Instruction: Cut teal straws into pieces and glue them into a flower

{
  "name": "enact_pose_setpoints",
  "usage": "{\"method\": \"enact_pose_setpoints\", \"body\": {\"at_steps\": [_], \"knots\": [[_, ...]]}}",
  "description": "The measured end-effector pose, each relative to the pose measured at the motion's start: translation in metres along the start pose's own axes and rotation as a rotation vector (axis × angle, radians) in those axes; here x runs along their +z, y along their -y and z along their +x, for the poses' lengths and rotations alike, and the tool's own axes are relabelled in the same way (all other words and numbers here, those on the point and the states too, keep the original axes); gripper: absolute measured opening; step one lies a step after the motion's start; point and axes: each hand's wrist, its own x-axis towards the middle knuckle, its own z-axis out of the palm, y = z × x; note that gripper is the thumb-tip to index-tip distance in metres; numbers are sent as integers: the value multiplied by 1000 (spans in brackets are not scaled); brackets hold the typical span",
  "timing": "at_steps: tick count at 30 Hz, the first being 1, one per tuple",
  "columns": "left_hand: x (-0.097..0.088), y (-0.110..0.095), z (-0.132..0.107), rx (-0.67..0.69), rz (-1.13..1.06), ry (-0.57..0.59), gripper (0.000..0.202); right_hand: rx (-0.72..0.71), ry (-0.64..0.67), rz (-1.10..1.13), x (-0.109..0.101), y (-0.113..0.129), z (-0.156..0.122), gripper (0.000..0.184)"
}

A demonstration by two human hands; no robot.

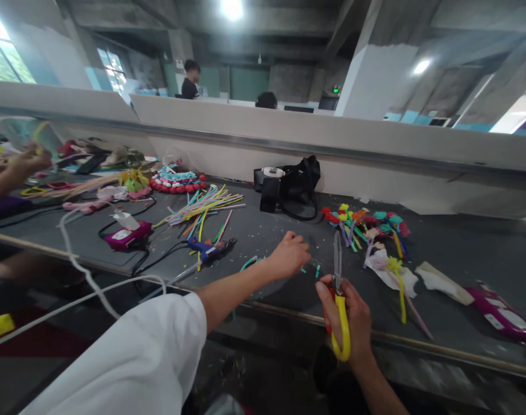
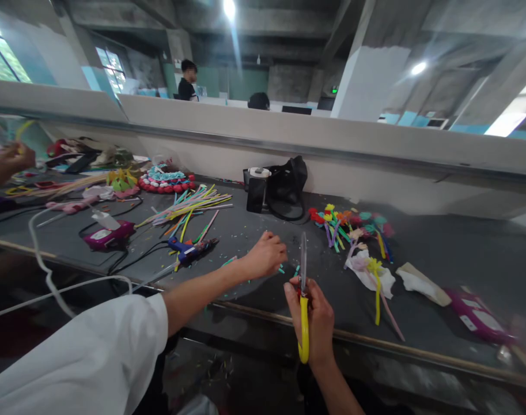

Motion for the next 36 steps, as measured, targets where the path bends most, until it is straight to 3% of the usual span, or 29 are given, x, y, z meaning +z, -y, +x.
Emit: {"method": "enact_pose_setpoints", "body": {"at_steps": [5,9,13,18,19,21,24,29,36], "knots": [[20,3,10,-14,-137,17,25,-25,-10,6,4,5,2,33],[21,8,10,-122,-311,-67,22,-21,9,19,12,9,4,32],[-3,21,-8,-314,-539,-229,4,-13,48,42,25,15,5,29],[-44,33,-61,-498,-872,-453,18,-58,94,0,39,21,4,29],[-49,33,-72,-560,-1130,-538,15,-66,113,-16,42,23,3,29],[-55,32,-87,-649,-1488,-592,16,-78,154,-46,48,24,0,28],[-56,28,-97,-749,-1726,-600,16,-98,193,-98,58,24,-5,30],[-55,17,-95,-710,-1808,-636,13,-159,175,-176,71,26,-9,34],[-60,7,-95,-688,-1794,-585,12,-241,155,-277,69,31,-8,35]]}}
